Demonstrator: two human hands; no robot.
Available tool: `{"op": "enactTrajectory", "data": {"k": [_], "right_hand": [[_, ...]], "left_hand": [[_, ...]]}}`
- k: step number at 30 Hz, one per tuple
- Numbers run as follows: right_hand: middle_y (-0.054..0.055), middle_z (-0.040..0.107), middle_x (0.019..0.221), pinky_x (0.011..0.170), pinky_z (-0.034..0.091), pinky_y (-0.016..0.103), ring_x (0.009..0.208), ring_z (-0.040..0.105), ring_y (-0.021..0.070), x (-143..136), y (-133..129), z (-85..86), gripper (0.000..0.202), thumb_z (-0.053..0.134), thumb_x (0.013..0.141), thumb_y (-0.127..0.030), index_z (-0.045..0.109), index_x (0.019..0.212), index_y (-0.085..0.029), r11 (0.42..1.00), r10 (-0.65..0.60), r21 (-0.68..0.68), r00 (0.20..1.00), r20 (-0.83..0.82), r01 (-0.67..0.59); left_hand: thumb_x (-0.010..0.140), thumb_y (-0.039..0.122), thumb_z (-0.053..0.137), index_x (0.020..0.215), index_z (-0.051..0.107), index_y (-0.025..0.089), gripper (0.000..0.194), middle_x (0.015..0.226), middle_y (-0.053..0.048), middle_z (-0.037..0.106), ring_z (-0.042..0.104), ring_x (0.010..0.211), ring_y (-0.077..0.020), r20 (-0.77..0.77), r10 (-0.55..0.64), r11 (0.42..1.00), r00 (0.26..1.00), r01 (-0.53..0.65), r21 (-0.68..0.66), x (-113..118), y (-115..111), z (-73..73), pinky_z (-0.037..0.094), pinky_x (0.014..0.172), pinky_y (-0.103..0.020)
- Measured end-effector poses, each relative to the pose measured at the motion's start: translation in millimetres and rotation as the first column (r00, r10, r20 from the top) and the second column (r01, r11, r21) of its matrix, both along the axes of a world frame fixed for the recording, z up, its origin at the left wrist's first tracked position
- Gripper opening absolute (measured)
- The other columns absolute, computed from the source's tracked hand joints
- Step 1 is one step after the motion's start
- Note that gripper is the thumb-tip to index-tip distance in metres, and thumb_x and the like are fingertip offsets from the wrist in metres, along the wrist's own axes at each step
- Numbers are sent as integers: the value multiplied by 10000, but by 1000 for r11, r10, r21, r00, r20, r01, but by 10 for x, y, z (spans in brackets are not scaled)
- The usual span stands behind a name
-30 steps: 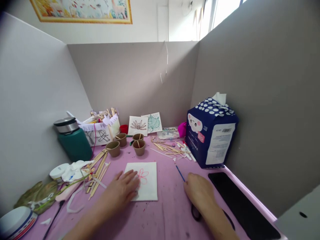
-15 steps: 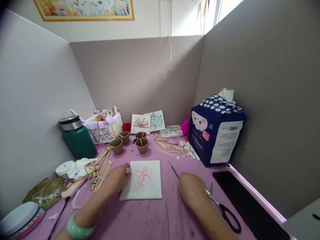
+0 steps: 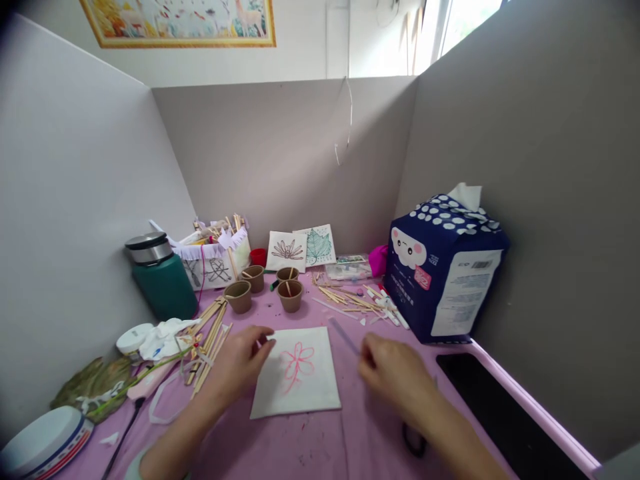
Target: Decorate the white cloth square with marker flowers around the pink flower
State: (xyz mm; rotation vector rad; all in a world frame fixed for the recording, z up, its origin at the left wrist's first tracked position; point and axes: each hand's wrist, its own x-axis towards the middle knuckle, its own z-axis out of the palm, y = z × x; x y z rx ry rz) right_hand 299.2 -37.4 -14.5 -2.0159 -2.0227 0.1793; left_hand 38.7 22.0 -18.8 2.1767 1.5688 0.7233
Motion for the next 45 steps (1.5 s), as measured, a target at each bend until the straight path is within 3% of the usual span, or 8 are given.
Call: {"op": "enactTrajectory", "data": {"k": [6,11,18,21,25,33,41,45], "right_hand": [[-29,558,628,533,314,212,537,471,94,-514,-115,-91,89,447,768,-130,474,708,-191,931,351,220,884,-310,-292],[-35,501,607,522,303,222,545,432,99,-556,-128,-145,145,446,854,-224,492,722,-189,942,333,169,736,-589,-291],[40,616,977,604,431,243,750,559,149,-582,-304,-115,517,766,690,-346,549,1153,-267,860,422,319,206,-883,-398],[26,618,899,677,459,259,771,578,141,-694,-293,-140,273,595,856,-249,585,1126,-283,824,567,520,290,-771,-226],[25,627,835,631,461,242,674,566,118,-805,-246,-217,212,466,918,-203,635,1039,-244,801,550,597,444,-708,-41],[40,641,701,439,391,210,501,507,103,-775,-390,-249,257,505,902,-389,656,903,-181,883,370,389,119,-921,262],[35,620,644,429,373,209,477,486,99,-673,-551,-230,322,535,869,-460,649,839,-161,904,306,334,143,-941,266],[28,613,619,416,360,204,461,488,96,-655,-651,-193,330,597,823,-478,642,835,-151,940,281,300,133,-951,163]], "left_hand": [[740,428,646,1068,590,100,467,713,8,567,406,387,-39,817,80,785,571,469,-405,226,-140,110,359,369,-200],[669,403,744,915,653,66,427,627,19,559,405,360,-20,892,192,808,409,450,-380,200,-114,126,324,346,-171],[679,298,770,887,672,83,315,606,30,560,414,392,-1,903,402,733,150,539,-415,211,-149,76,319,363,-130],[690,282,765,897,674,93,294,614,31,563,426,403,-1,888,452,679,87,612,-405,328,-264,28,336,372,-120],[715,343,748,908,673,93,325,615,29,563,423,388,-8,897,432,666,90,639,-385,457,-406,-34,321,340,-125],[626,415,791,868,665,99,418,628,45,546,384,371,-2,891,416,772,182,447,-451,369,-434,-45,342,360,-151],[748,365,645,975,687,166,304,798,-39,642,516,604,-111,642,-46,933,765,263,-246,355,-697,13,396,513,-209],[822,328,562,700,709,157,256,566,-17,588,521,577,-125,435,-212,935,875,311,-171,381,-846,73,367,562,-215]]}}
